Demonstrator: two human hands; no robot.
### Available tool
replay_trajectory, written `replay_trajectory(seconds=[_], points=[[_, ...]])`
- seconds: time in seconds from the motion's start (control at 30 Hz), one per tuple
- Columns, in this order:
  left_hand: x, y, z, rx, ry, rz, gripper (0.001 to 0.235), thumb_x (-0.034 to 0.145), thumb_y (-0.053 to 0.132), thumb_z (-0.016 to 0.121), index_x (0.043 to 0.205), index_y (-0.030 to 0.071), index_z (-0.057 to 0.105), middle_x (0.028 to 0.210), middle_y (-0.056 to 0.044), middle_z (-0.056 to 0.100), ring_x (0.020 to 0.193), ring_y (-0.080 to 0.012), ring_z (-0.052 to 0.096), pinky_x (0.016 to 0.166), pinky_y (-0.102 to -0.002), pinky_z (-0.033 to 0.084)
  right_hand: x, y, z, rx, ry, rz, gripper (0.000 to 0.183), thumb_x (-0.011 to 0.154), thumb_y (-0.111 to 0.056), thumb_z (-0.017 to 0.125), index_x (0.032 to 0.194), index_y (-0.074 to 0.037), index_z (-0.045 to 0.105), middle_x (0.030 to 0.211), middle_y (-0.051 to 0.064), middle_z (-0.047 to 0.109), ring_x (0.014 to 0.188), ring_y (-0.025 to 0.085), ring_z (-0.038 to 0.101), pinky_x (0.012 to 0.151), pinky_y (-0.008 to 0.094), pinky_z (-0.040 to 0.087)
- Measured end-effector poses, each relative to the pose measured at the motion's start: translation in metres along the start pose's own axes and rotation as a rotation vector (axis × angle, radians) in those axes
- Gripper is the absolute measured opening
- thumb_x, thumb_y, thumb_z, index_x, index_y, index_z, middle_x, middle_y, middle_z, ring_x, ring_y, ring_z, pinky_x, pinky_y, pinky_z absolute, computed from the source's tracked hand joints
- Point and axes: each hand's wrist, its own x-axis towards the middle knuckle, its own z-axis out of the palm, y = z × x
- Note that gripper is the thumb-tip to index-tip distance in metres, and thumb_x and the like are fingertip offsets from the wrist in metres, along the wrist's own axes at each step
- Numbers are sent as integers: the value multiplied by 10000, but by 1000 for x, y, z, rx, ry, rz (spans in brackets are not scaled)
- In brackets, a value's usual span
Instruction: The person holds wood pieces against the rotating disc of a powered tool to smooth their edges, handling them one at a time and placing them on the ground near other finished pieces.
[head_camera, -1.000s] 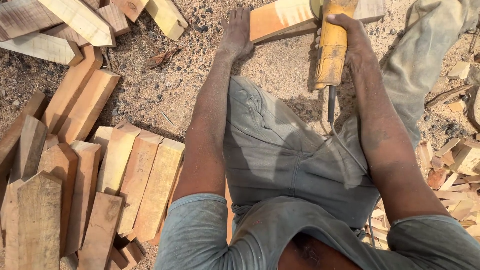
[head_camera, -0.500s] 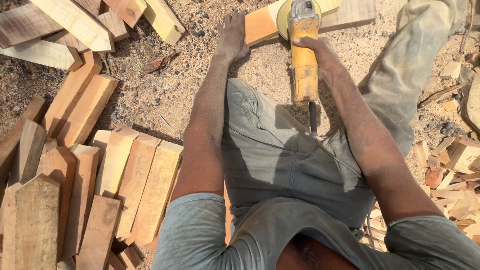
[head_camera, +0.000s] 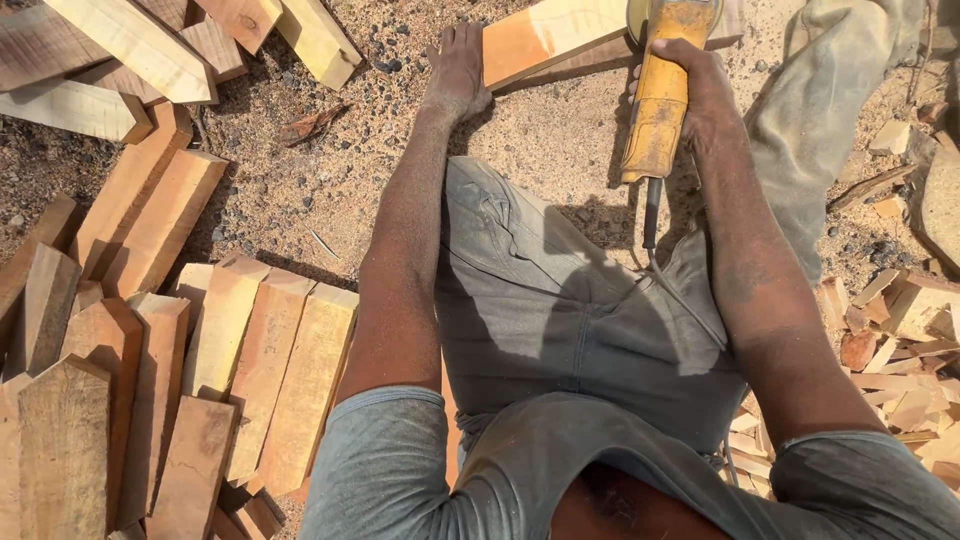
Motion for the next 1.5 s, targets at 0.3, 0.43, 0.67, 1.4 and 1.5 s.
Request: replay_trajectory(seconds=[0.3, 0.43, 0.67, 1.4, 1.5], points=[[-31, 32, -66, -51, -78, -29, 956, 772, 113, 867, 1514, -3, 276, 1427, -203, 411, 1368, -346, 371, 1140, -683, 263, 31, 3, 59, -99, -91, 159, 556, 861, -323, 773, 1183, 99, 610, 849, 146, 694, 640, 201, 717, 551, 320, 651], [-24, 32, -61, -59, -95, -68, 1034, 720, 137, 909, 1527, 14, 275, 1473, -175, 398, 1407, -332, 343, 1173, -670, 229, 41, -14, 27, -44, -4, 89, 583, 880, -354, 770, 1218, 90, 601, 854, 120, 686, 651, 182, 718, 556, 308, 652], [-27, 39, -69, 0, -165, -109, 1063, 737, 202, 921, 1541, 18, 249, 1486, -179, 375, 1424, -340, 320, 1176, -641, 260, 33, -20, -8, 21, 65, 39, 646, 900, -353, 803, 1313, 83, 566, 939, 106, 697, 699, 161, 722, 600, 280, 662], [-55, 154, -63, 193, 9, 147, 1225, 721, 375, 944, 1633, -15, 224, 1684, -267, 192, 1572, -417, 112, 1197, -634, 302, -68, -23, -56, 307, -50, -106, 638, 901, -281, 823, 1304, 126, 543, 956, 207, 710, 834, 290, 773, 753, 412, 712], [-48, 123, -88, 242, -219, 194, 1430, 594, 556, 941, 1635, 55, 98, 1682, -217, 49, 1558, -382, 24, 1230, -672, 148, -70, -25, -56, 422, -63, -91, 628, 911, -269, 829, 1313, 141, 576, 994, 217, 724, 881, 307, 787, 798, 413, 714]])
